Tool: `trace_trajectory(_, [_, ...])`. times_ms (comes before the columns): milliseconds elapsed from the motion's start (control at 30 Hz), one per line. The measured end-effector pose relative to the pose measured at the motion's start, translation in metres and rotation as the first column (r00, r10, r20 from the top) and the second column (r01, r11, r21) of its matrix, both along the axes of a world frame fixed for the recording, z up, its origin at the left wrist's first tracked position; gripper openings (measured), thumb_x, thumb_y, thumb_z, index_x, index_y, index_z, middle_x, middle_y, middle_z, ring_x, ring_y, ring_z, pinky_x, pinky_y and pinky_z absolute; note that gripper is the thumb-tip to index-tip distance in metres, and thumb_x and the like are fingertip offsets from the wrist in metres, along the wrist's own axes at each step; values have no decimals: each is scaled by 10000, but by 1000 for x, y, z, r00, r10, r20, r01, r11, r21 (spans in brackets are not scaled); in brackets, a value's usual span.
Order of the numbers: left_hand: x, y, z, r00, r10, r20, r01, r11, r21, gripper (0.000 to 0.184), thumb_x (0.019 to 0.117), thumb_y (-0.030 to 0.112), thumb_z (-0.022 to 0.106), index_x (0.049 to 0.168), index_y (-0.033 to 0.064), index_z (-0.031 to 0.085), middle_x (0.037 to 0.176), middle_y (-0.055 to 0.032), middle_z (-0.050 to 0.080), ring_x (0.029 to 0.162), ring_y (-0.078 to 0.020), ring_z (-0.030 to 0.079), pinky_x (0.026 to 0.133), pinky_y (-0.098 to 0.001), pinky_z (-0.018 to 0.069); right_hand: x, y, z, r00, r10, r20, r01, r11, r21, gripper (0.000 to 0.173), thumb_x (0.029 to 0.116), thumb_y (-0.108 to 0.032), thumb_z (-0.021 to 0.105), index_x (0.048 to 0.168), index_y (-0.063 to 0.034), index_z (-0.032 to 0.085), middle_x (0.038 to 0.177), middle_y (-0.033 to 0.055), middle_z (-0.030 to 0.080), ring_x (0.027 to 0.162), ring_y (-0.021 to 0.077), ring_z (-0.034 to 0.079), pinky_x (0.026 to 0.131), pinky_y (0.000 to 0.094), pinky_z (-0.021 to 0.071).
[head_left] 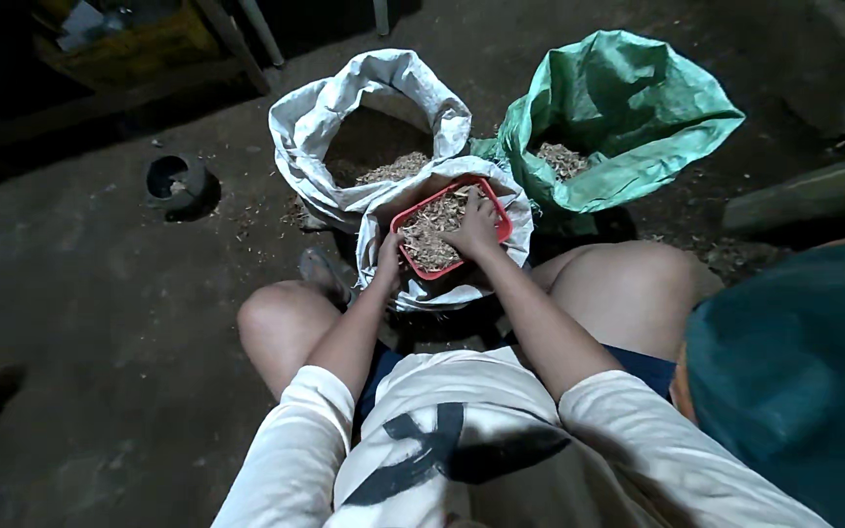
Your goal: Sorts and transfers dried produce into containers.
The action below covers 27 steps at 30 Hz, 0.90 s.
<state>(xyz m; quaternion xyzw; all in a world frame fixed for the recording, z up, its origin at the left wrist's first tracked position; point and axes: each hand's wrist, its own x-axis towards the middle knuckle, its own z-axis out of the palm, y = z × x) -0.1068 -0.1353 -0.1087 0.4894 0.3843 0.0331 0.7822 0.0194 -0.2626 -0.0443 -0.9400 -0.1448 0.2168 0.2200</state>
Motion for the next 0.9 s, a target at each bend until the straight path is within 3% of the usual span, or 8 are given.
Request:
trace_trajectory(100, [-2,1,1,1000,1,-6,-1,1000,-13,474,1077,394,355,1474,156,455,1253,-119,601,1036,-224,601,842,-433,524,-2,9,-8,996,-31,-83,35,998,52,1104,762,-305,907,1571,56,247,1514,393,377,1308,540,525,1041,651,486])
trace_trajectory(233, [0,4,-4,1000,6,-31,-7,1000,-7,421,1078,414,356,1329,126,532,1085,-98,624,902,-198,611,741,-393,527,-13,16,-2,989,106,-108,-99,992,73,820,834,-262,843,1462,79,442,1462,351,463,1297,503,543,1043,649,483])
trace_trajectory(367, [-1,6,-3,1000,-11,-19,11,1000,10,474,1076,389,370,1485,160,440,1257,-125,595,1044,-236,602,844,-436,530,-20,11,19,979,202,15,-202,978,54,695,924,-416,766,1458,-30,545,1473,276,502,1369,488,474,1034,689,444])
trace_trajectory(500, [1,5,-4,1000,-24,-6,24,999,30,450,1071,372,374,1447,141,464,1209,-120,601,1009,-222,598,827,-430,527,8,2,-1,998,63,-4,-63,995,81,856,939,-520,714,1534,21,421,1549,283,434,1437,491,403,1098,699,380])
trace_trajectory(600, [2,4,-5,999,-31,-14,31,999,23,441,1065,348,371,1431,125,475,1170,-122,594,980,-223,597,814,-428,526,14,5,-20,988,-66,-136,82,990,111,1076,855,-596,770,1587,32,293,1581,324,360,1454,532,355,1115,711,372])
trace_trajectory(667, [-1,4,-5,1000,-26,-12,26,999,22,425,1070,362,360,1384,112,499,1168,-117,607,993,-219,605,829,-434,530,16,8,-27,975,-105,-194,126,987,104,1120,805,-622,802,1568,37,313,1561,342,370,1441,523,379,1115,697,376])
trace_trajectory(767, [-8,3,-3,998,-53,-32,55,996,66,434,1064,451,366,1301,136,549,1066,-61,631,896,-162,612,749,-375,531,23,7,-39,956,-100,-275,134,985,110,1086,783,-623,821,1514,55,389,1471,361,464,1359,512,486,1089,687,418])
trace_trajectory(900, [-6,5,-5,999,-31,-10,31,999,32,467,1058,460,342,1327,135,543,1133,-83,655,966,-198,635,797,-428,550,18,6,-30,953,-10,-302,66,983,174,957,831,-570,809,1456,68,467,1383,340,559,1310,491,540,1080,685,428])
